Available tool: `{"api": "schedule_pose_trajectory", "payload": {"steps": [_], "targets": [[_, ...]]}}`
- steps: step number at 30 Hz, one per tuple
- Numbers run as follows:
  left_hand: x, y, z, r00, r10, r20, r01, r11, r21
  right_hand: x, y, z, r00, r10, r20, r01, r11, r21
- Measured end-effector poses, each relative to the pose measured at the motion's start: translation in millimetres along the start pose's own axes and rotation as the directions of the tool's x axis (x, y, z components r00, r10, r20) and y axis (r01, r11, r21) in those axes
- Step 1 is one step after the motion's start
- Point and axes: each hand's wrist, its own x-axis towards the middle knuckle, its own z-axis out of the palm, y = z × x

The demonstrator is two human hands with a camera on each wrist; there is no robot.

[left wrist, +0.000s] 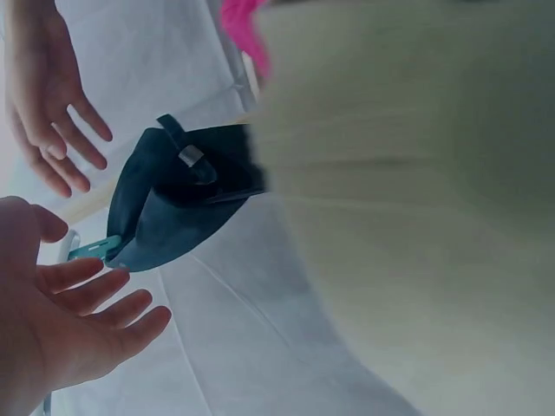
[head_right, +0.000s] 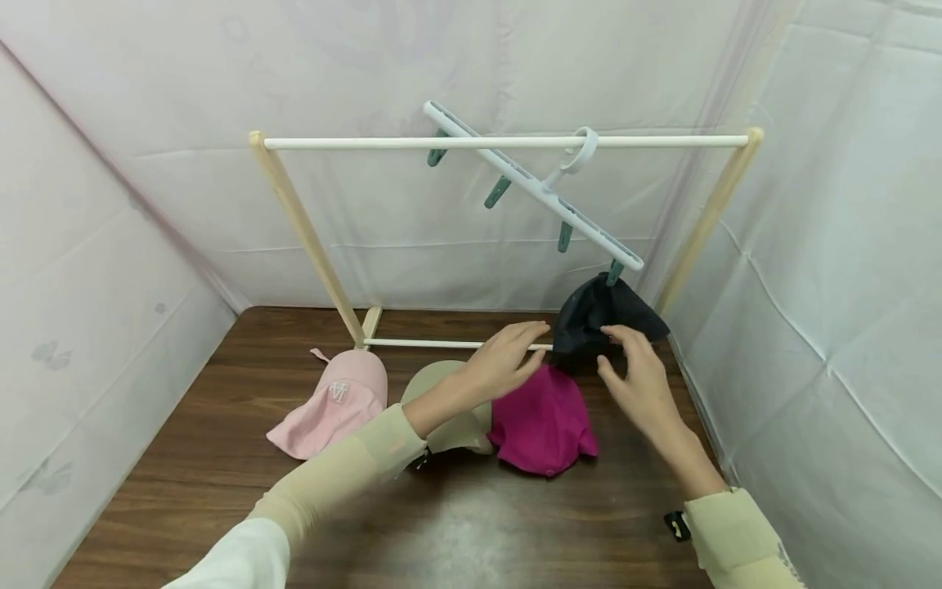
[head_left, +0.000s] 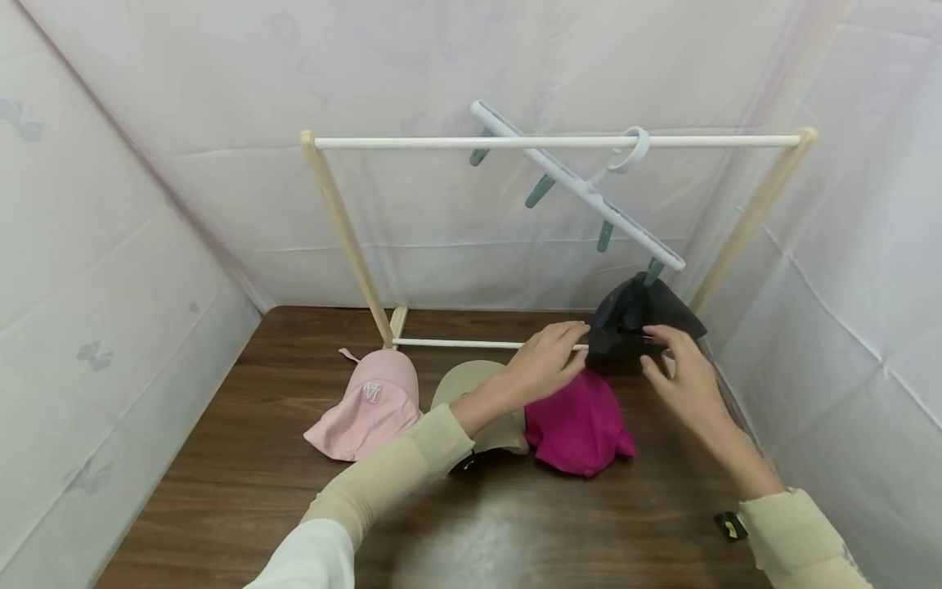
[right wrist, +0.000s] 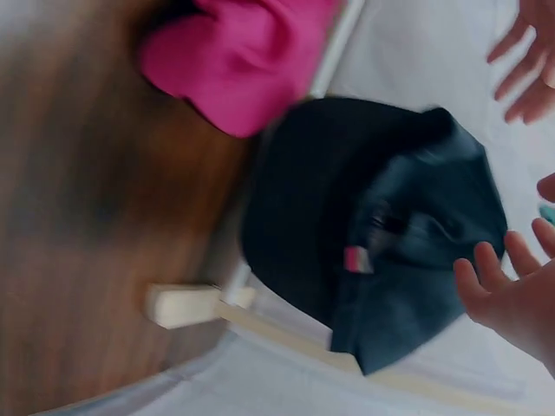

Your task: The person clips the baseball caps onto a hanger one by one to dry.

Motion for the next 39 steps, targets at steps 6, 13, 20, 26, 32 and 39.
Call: {"api": "schedule_pose_trajectory", "payload": {"steps": [6, 13, 20, 26, 32, 39], "targets": [[-18.7, -7.3, 5.3, 0.998, -0.018, 0.063, 0.012, 0.995, 0.096, -18.0, 7.7, 28.1, 0.986, -0.116, 0.119, 0.117, 0.993, -0.003], [-28.5, -5.8, 17.2, 0.994, 0.052, 0.097, -0.071, 0.978, 0.195, -38.7, 14.0, 42.6, 0.962, -0.138, 0.236, 0.139, 0.99, 0.01], [-40.9, -5.6, 34.8, 0.979, 0.146, 0.143, -0.179, 0.952, 0.25, -63.7, 18.4, 54.2, 0.936, -0.194, 0.293, 0.2, 0.98, 0.009], [-55.9, -8.7, 42.1, 0.974, 0.131, 0.183, -0.171, 0.959, 0.224, -78.0, 20.5, 59.0, 0.904, -0.157, 0.399, 0.163, 0.986, 0.018], [-68.1, -9.0, 42.7, 0.956, 0.118, 0.27, -0.178, 0.961, 0.21, -90.8, 20.9, 64.8, 0.88, -0.15, 0.451, 0.191, 0.981, -0.045], [-71.2, -3.1, 53.4, 0.94, 0.112, 0.321, -0.194, 0.952, 0.236, -90.2, 27.7, 65.8, 0.879, -0.202, 0.432, 0.279, 0.952, -0.122]]}}
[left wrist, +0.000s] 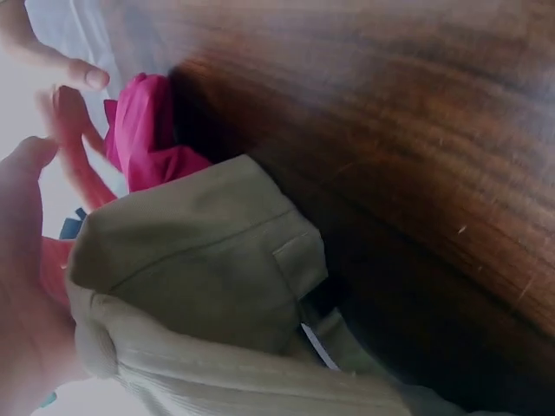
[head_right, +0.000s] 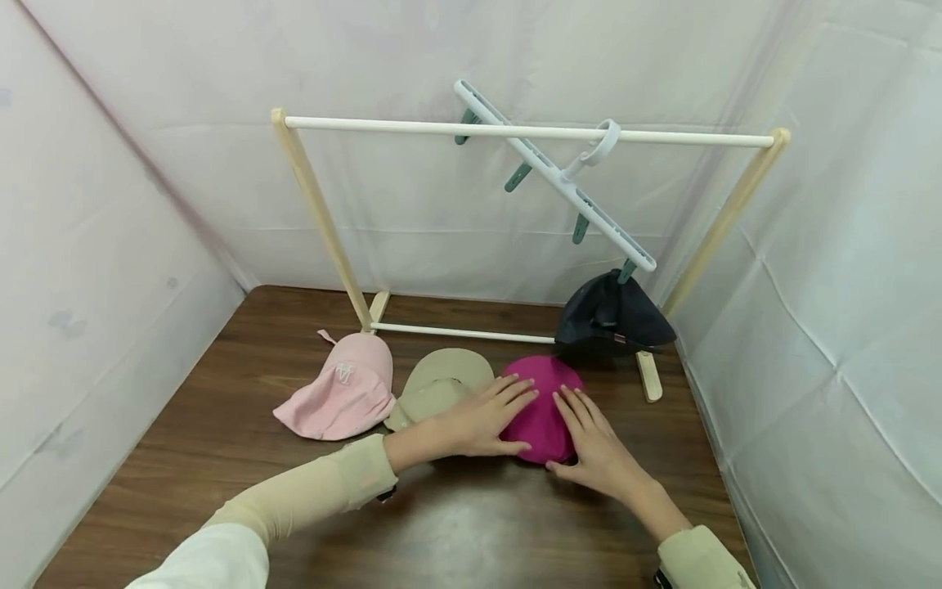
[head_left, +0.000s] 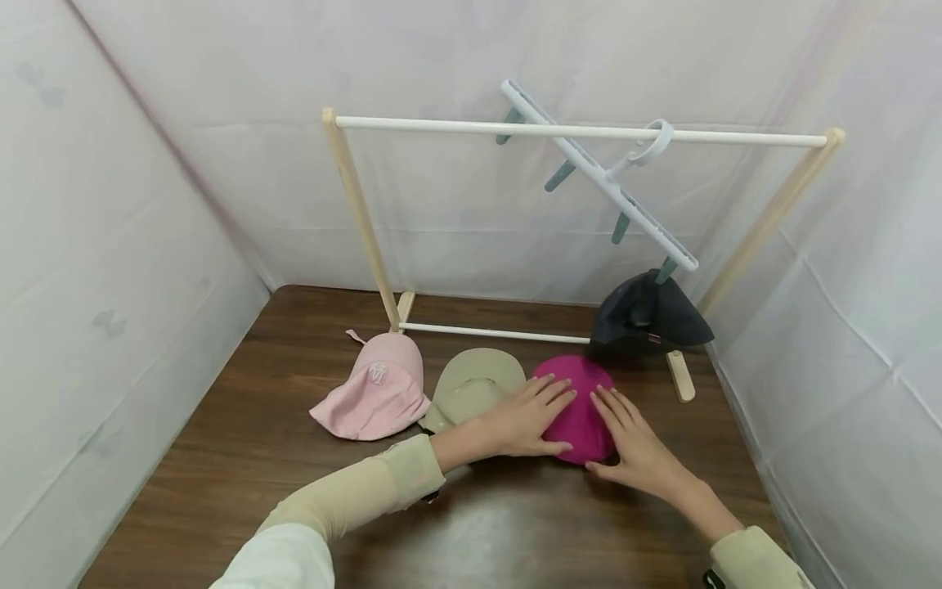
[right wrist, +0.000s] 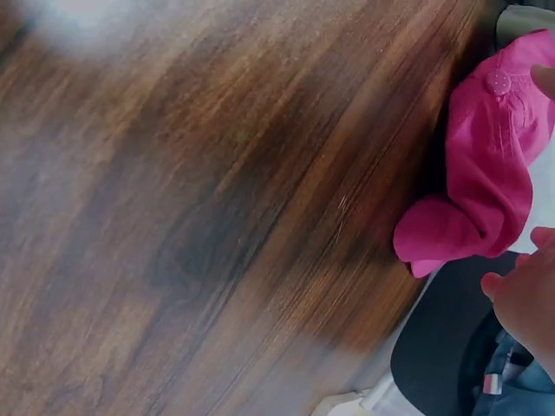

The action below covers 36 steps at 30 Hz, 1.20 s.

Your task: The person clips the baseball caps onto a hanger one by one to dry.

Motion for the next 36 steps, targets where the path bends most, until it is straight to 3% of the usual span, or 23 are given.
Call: {"api": "schedule_pose_trajectory", "payload": {"steps": [10, 19, 27, 36], "targets": [[-3.4, 23.9, -0.1, 0.998, 0.061, -0.022, -0.06, 0.995, 0.074, -1.1, -2.3, 5.7, 1.0, -0.014, 0.015, 0.014, 0.999, -0.046], [-8.0, 46.7, 30.6, 0.999, 0.017, -0.035, -0.015, 0.998, 0.065, -4.6, -6.7, 13.3, 0.997, 0.036, 0.068, -0.031, 0.998, -0.063], [-9.0, 29.3, 44.9, 0.993, 0.033, -0.114, -0.019, 0.993, 0.117, 3.0, -10.4, 16.8, 0.996, 0.05, 0.075, -0.044, 0.996, -0.072], [-7.7, 11.8, 50.1, 0.991, 0.064, -0.118, -0.054, 0.995, 0.082, 10.7, -6.8, 24.3, 0.998, 0.034, 0.056, -0.028, 0.994, -0.103]]}}
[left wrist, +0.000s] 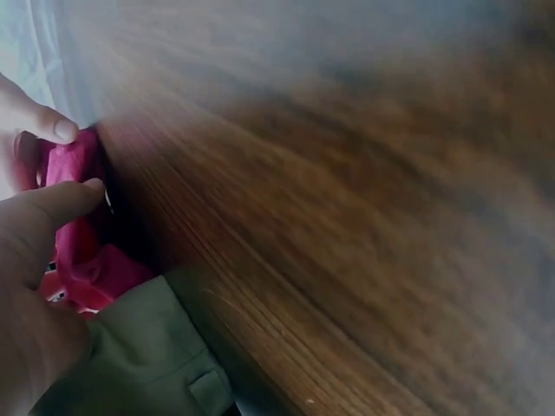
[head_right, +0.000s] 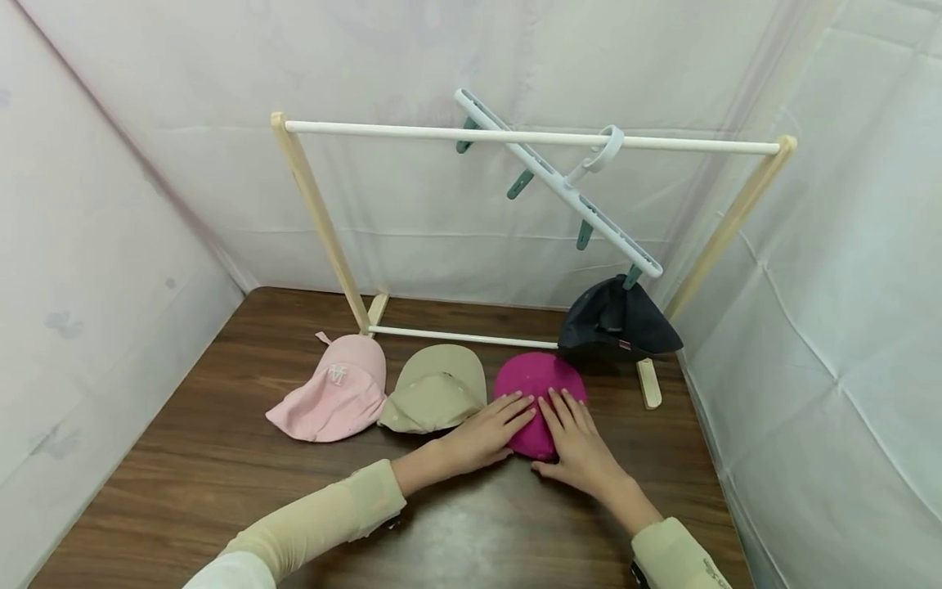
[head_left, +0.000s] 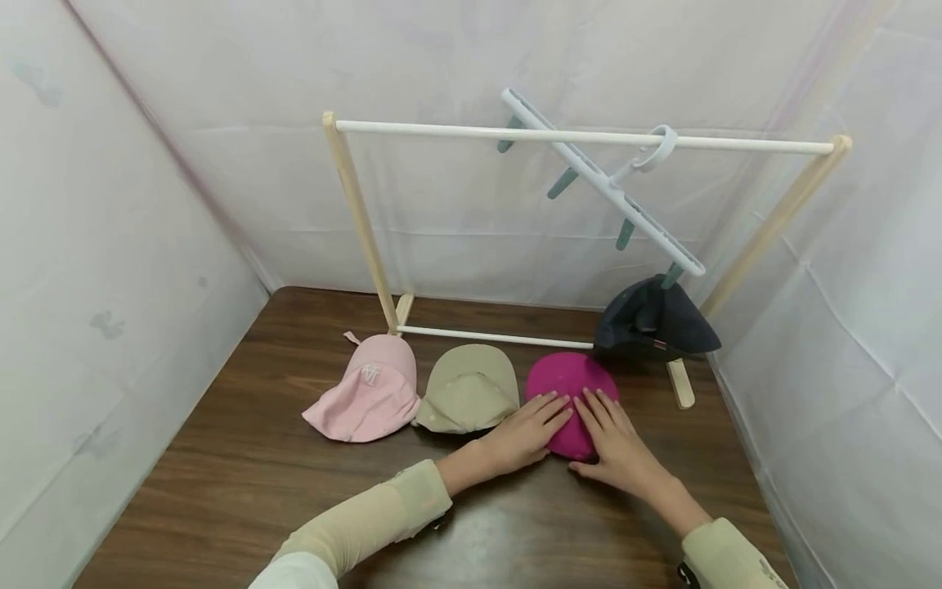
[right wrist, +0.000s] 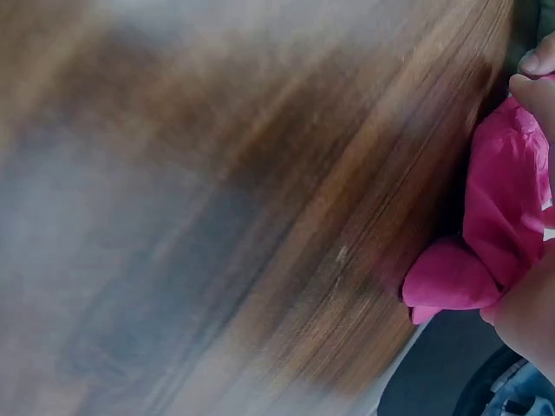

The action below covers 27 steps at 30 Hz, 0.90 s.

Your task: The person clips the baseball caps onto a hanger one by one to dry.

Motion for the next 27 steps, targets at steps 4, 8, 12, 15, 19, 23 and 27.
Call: {"api": "schedule_pose_trajectory", "payload": {"steps": [4, 8, 12, 15, 19, 23, 27], "targets": [[4.6, -3.7, 4.3, 1.0, 0.008, -0.02, -0.008, 1.0, 0.009, 3.7, 3.5, -0.5, 1.0, -0.013, -0.016, 0.013, 1.0, -0.007], [5.6, -6.0, 7.1, 0.999, 0.012, -0.048, -0.011, 1.0, 0.021, 4.3, 4.1, -0.2, 1.0, 0.0, 0.013, 0.0, 1.0, -0.011], [6.1, -8.2, 5.7, 0.999, 0.011, -0.044, -0.011, 1.0, -0.016, 4.7, 4.5, -0.5, 0.997, 0.037, 0.064, -0.035, 0.999, -0.019], [9.6, -10.8, 2.7, 0.999, 0.001, -0.048, -0.004, 0.997, -0.071, 6.2, 6.3, -2.3, 0.996, 0.054, 0.066, -0.051, 0.998, -0.038], [15.4, -13.7, -0.3, 0.998, -0.019, -0.054, 0.011, 0.99, -0.143, 8.0, 9.4, -3.6, 0.998, 0.061, 0.031, -0.059, 0.996, -0.059], [15.7, -13.3, 1.1, 0.998, -0.047, -0.045, 0.037, 0.979, -0.2, 5.6, 9.5, -0.9, 0.999, 0.032, -0.031, -0.034, 0.997, -0.072], [10.6, -10.0, 3.3, 0.996, -0.071, -0.057, 0.055, 0.969, -0.241, -1.0, 4.0, 5.6, 0.994, -0.02, -0.112, 0.011, 0.997, -0.08]]}}
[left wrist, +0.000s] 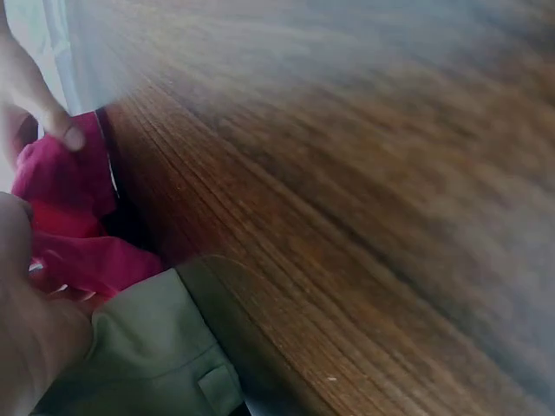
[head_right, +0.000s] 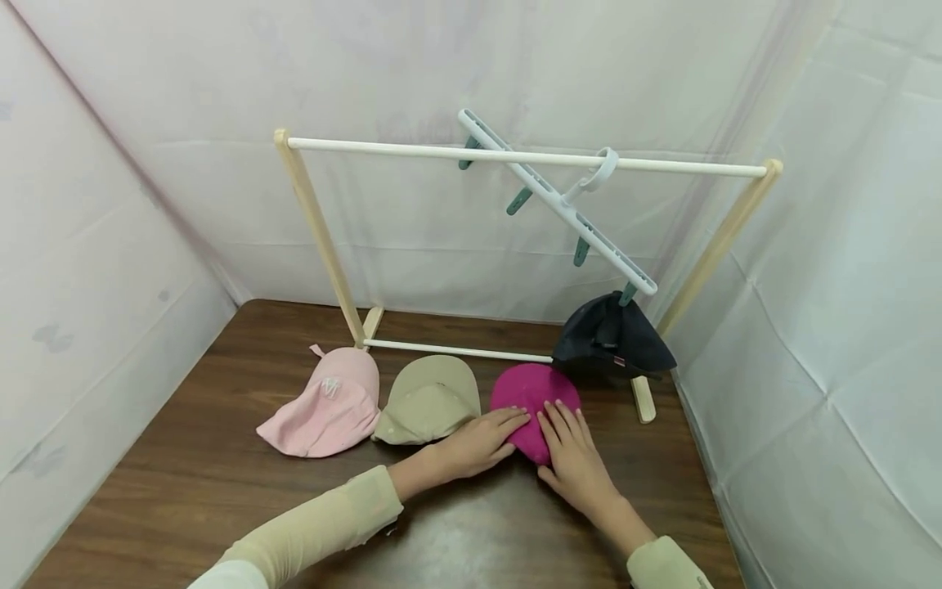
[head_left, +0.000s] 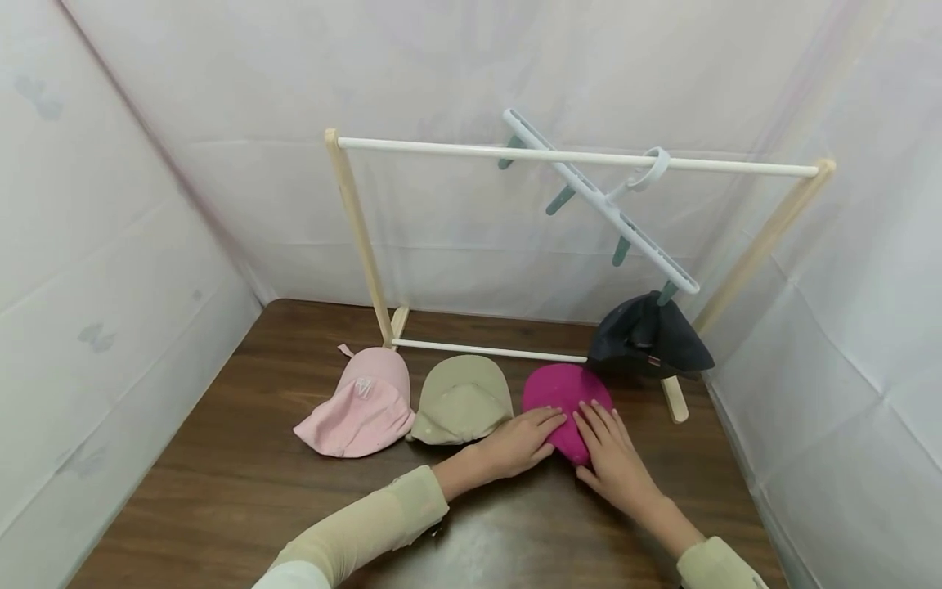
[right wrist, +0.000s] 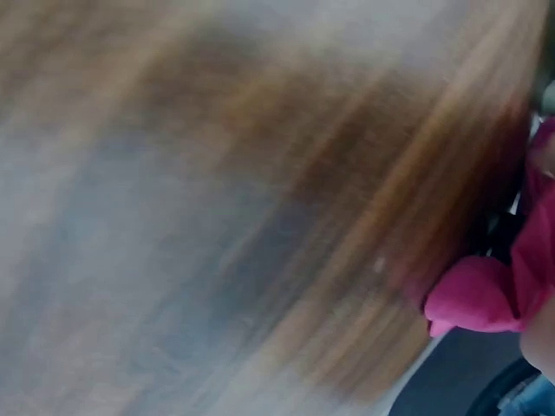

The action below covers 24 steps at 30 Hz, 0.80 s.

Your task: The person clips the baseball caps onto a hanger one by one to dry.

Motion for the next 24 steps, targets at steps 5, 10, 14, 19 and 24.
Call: {"api": "schedule_pose_trajectory", "payload": {"steps": [5, 10, 14, 19, 24], "targets": [[-8.7, 6.9, 3.2, 1.0, 0.006, 0.001, -0.006, 1.0, -0.004, -12.0, -7.7, 4.6, 0.999, -0.015, -0.039, 0.016, 0.999, 0.032], [-10.4, 9.6, 3.9, 1.0, -0.01, 0.005, 0.01, 1.0, -0.011, -14.1, -5.9, 3.7, 0.996, -0.053, -0.07, 0.056, 0.998, 0.041], [-6.6, 7.3, 1.0, 0.999, -0.044, -0.005, 0.044, 0.999, -0.017, -7.9, -1.7, 0.6, 0.993, -0.072, -0.09, 0.076, 0.996, 0.044], [-3.0, 5.3, -2.3, 0.999, -0.045, -0.002, 0.045, 0.999, -0.03, -5.2, 2.3, -3.9, 0.995, -0.064, -0.075, 0.068, 0.996, 0.051], [1.2, 4.7, -5.4, 0.999, -0.046, 0.01, 0.046, 0.999, -0.014, -1.5, 7.1, -11.1, 0.996, -0.052, -0.066, 0.055, 0.997, 0.054]]}}
